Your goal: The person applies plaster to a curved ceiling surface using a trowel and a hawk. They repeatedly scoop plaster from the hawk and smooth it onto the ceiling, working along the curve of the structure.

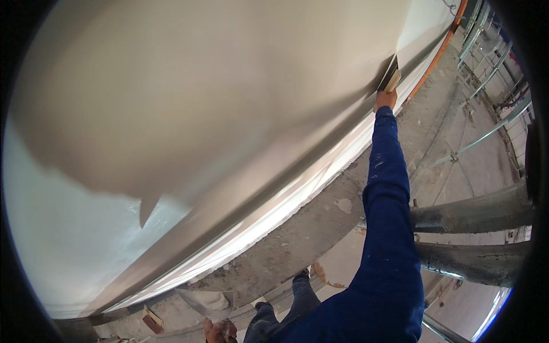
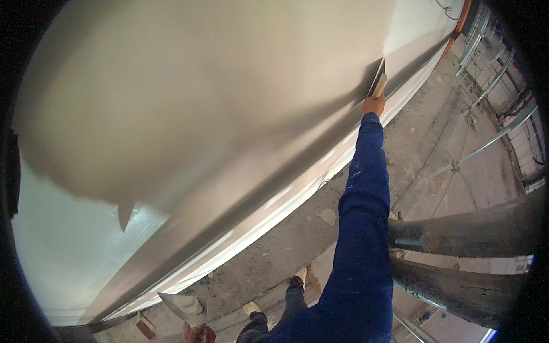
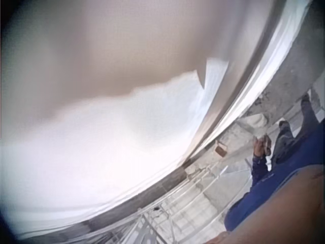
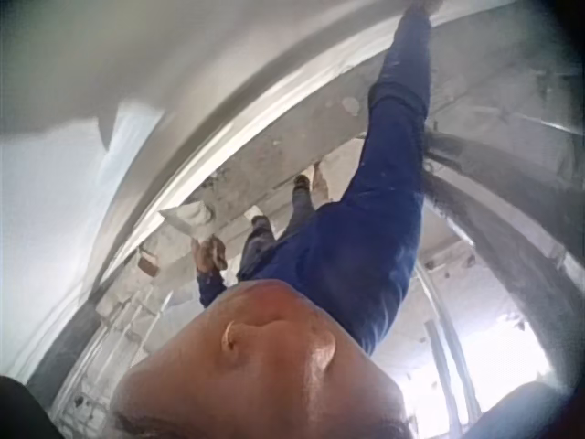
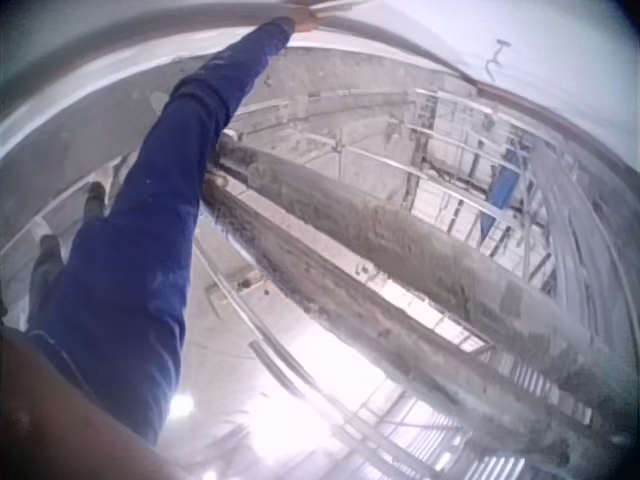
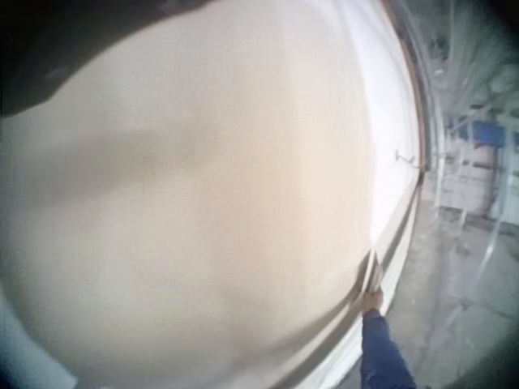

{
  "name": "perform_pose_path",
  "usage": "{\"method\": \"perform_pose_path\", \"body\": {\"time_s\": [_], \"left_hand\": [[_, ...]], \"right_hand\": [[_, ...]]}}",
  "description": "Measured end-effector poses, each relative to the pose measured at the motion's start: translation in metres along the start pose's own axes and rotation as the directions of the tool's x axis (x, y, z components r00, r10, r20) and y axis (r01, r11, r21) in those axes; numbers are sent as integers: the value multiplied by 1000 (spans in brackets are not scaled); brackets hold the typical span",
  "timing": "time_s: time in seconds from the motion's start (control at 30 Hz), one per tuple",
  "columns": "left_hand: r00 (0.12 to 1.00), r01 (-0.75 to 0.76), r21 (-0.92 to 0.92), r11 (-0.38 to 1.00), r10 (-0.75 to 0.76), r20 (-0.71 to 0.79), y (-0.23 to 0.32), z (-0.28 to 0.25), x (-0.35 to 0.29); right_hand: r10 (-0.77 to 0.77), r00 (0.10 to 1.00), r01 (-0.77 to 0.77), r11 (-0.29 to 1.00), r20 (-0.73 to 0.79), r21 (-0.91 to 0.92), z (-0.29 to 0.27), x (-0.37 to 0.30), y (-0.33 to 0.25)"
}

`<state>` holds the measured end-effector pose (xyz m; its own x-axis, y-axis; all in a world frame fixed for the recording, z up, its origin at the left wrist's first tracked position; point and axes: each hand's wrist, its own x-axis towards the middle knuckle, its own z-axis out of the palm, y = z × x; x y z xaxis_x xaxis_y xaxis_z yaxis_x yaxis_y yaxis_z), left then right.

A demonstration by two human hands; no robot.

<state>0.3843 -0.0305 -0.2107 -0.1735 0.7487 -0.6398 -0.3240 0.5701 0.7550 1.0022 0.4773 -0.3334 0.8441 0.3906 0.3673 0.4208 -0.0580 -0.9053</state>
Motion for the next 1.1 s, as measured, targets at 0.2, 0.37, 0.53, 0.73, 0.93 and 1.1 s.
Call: {"method": "perform_pose_path", "body": {"time_s": [0.2, 0.37, 0.53, 0.73, 0.93, 1.1], "left_hand": [[990, 92, 30, 995, -95, 104, 2, -23, 8], [957, -34, -143, 989, 74, 281, -4, -61, 23], [940, -47, -106, 993, 80, 332, -4, -115, 15], [934, -96, -86, 992, 119, 337, 0, -237, -8], [916, -240, -165, 957, 279, 289, 13, -344, -49], [923, -235, -199, 952, 282, 261, 21, -398, -73]], "right_hand": [[-30, 996, 26, 999, 89, 47, 10, -24, 1], [-29, 992, 22, 998, 120, 63, 1, -100, -36], [-141, 981, 131, 988, 133, 78, -16, -206, -98], [-228, 968, 220, 972, 101, 84, -36, -366, -163], [-191, 960, 177, 981, 206, 82, -49, -552, -254], [-167, 957, 126, 976, 237, 179, -72, -688, -334]]}}
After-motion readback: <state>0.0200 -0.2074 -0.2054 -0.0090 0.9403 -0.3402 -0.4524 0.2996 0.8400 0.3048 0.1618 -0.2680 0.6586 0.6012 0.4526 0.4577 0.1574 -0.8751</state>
